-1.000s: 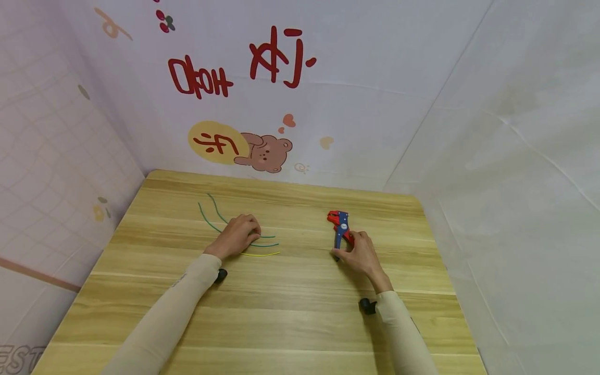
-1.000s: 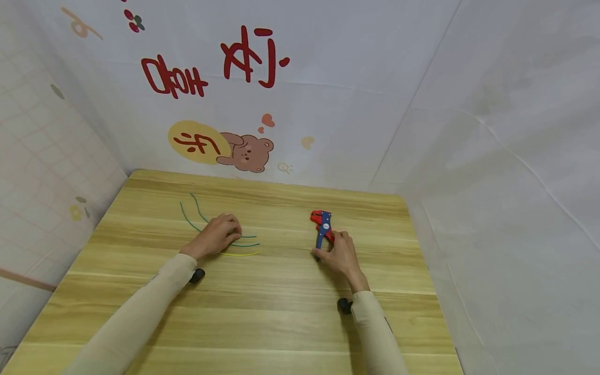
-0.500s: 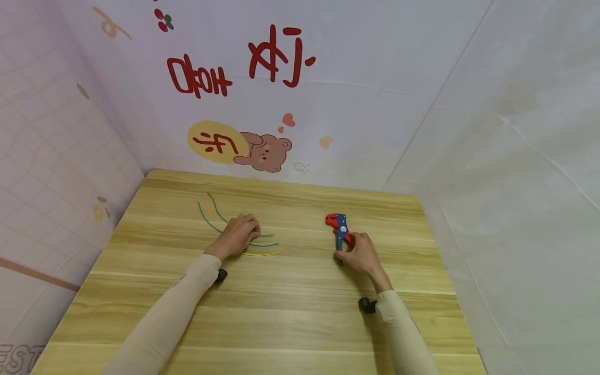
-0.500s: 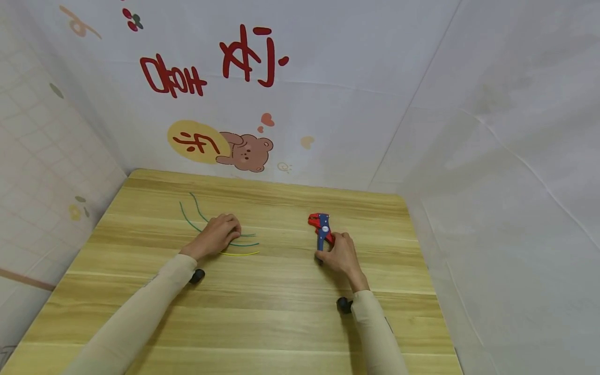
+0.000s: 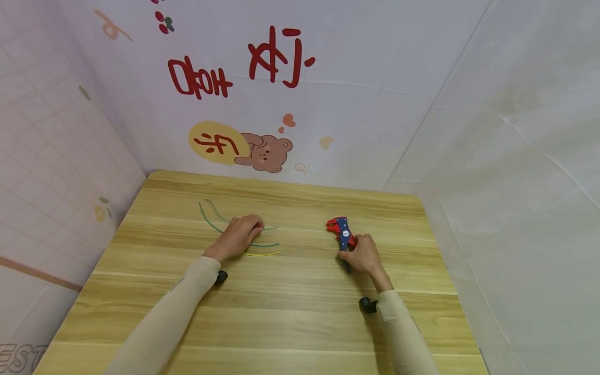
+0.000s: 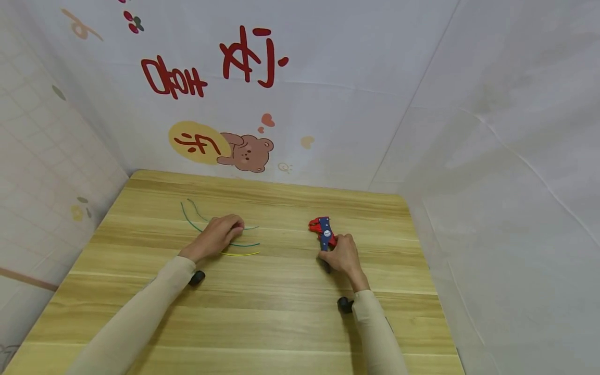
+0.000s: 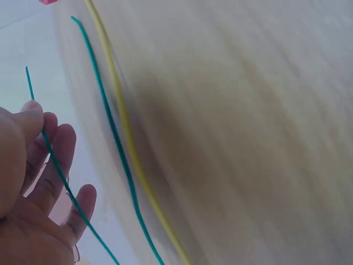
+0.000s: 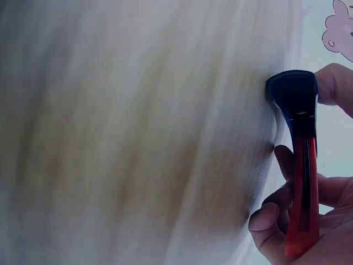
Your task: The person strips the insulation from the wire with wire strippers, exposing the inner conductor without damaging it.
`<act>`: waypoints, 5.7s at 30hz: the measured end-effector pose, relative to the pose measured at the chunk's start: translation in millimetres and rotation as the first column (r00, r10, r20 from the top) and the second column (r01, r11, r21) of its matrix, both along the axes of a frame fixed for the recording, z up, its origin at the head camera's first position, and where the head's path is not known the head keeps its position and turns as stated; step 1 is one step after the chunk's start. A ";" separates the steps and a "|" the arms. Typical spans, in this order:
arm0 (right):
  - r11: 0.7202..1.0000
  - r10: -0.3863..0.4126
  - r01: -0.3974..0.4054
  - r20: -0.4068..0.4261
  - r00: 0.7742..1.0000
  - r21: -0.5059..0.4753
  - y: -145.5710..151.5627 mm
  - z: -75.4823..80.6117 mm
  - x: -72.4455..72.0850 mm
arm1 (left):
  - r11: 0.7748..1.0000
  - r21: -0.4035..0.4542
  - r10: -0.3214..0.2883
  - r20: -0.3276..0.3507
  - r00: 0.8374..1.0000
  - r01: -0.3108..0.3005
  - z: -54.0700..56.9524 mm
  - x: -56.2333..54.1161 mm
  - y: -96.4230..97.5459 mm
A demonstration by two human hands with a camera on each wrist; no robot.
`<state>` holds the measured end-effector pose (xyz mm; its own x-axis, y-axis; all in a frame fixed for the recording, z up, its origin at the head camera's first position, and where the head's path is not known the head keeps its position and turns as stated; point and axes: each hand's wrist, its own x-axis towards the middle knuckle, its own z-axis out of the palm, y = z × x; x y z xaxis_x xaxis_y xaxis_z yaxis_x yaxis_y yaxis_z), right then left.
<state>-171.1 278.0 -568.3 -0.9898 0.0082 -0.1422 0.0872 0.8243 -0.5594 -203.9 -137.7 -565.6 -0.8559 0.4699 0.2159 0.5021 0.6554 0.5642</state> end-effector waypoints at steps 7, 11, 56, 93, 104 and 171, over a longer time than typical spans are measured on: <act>1.000 -0.028 0.028 0.009 1.000 0.001 2.3 -0.8 1.0 | 0.995 0.104 -0.006 0.032 0.999 0.003 5.7 0.8 4.7; 0.998 -0.052 0.052 0.013 0.999 -0.040 3.5 -0.9 2.4 | 0.991 0.135 0.003 0.056 0.998 -0.010 8.7 1.0 7.8; 0.723 0.035 -0.055 -0.043 0.998 -0.689 -22.3 48.2 30.0 | 0.903 0.430 0.083 -0.193 0.978 0.008 66.5 13.1 32.2; 0.540 0.317 -0.331 -0.178 0.932 -0.773 -53.0 84.1 47.8 | 0.846 0.522 0.087 -0.330 0.940 0.105 122.0 41.6 47.5; 0.277 0.449 -0.309 -0.162 0.879 -0.910 -56.7 91.1 51.2 | 0.821 0.567 0.067 -0.221 0.973 0.072 130.9 52.5 47.1; 0.136 0.544 -0.326 -0.204 0.814 -0.936 -77.5 102.4 49.6 | 0.850 0.526 0.034 0.003 0.999 -0.031 150.2 61.6 55.4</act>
<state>-121.5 200.5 -465.9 -0.7397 -0.6552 0.1537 0.0714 -0.3035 -0.9502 -142.3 -82.3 -415.3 -0.8665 0.2568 0.4281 0.4904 0.2776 0.8261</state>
